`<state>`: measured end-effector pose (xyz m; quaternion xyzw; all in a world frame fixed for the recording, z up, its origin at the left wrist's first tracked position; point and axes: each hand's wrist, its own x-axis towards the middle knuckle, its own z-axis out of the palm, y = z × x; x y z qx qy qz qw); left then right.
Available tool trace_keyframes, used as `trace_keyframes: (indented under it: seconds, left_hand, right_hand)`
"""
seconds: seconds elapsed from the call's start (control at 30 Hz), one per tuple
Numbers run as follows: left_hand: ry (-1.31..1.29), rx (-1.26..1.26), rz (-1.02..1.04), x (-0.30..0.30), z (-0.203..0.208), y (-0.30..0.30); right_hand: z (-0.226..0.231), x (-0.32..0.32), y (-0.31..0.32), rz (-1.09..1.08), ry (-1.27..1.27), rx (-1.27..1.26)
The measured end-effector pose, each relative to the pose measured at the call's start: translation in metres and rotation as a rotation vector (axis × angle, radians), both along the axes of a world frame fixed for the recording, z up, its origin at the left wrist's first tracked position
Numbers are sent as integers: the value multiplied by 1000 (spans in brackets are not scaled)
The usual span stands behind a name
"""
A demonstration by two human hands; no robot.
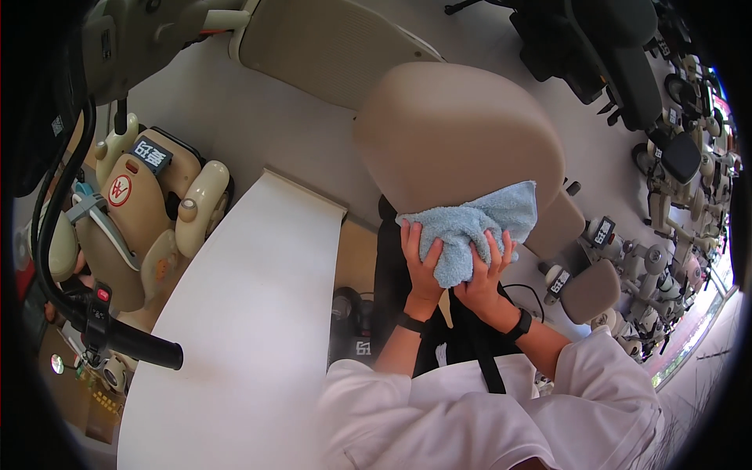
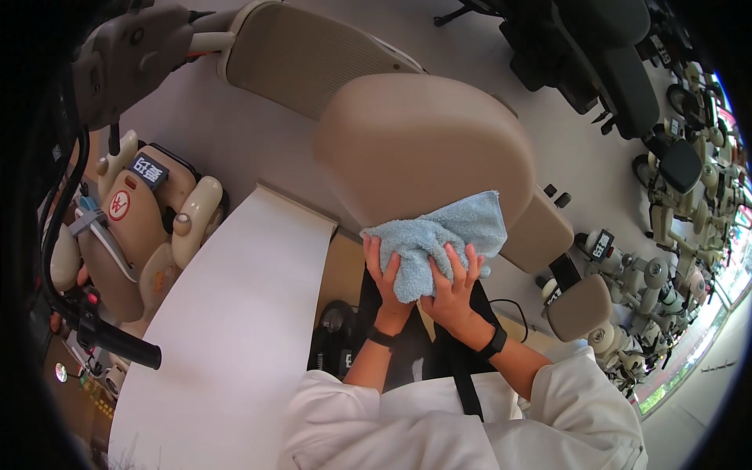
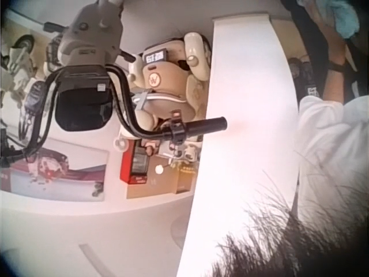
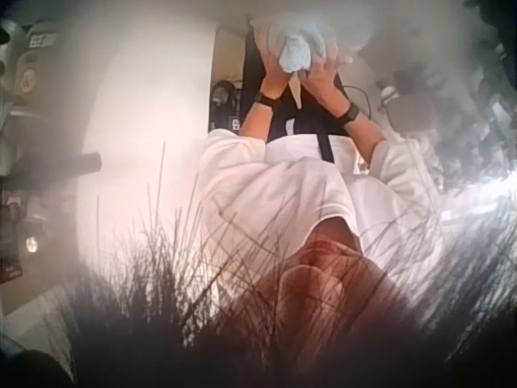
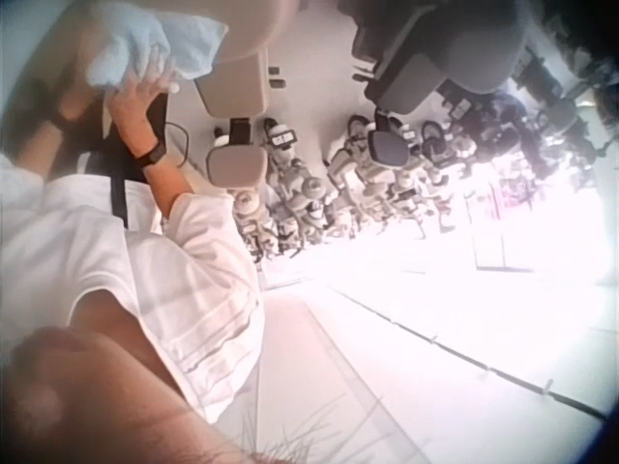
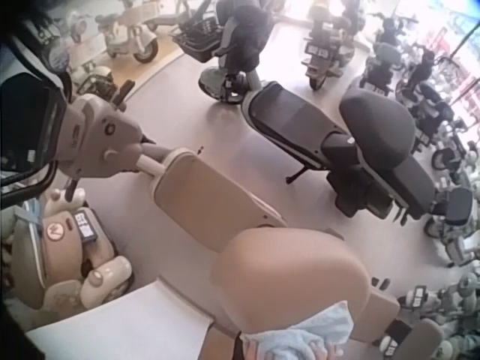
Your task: Wiping down several electric scooters with a blue cloth.
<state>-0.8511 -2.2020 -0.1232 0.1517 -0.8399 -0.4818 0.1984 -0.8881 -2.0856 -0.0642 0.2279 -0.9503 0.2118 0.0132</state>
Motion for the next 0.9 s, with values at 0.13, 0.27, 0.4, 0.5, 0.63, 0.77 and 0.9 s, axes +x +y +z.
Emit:
trace_keyframes:
  seconds: [0.13, 0.27, 0.4, 0.5, 0.63, 0.77, 0.9]
  left_hand:
    - [-93, 297, 160, -37, -4, -28]
    - [79, 682, 231, -113, 9, -83]
    - [-63, 361, 46, -189, 43, -122]
    - [-99, -69, -212, -239, 59, -111]
    - [-46, -320, -385, -250, 84, -25]
    - [94, -342, -478, -204, 84, 25]
    - [94, -257, -563, -124, 68, 25]
  right_hand:
    - [34, -43, -44, 150, -198, 38]
    - [48, -127, -93, 289, -276, -19]
    - [51, -207, -91, 196, -130, -79]
    - [54, -233, -49, 31, -125, -47]
    - [44, -219, 30, -404, -441, -327]
    - [3, -119, 81, -635, -330, -583]
    - [-36, 7, 55, -741, -486, -1180]
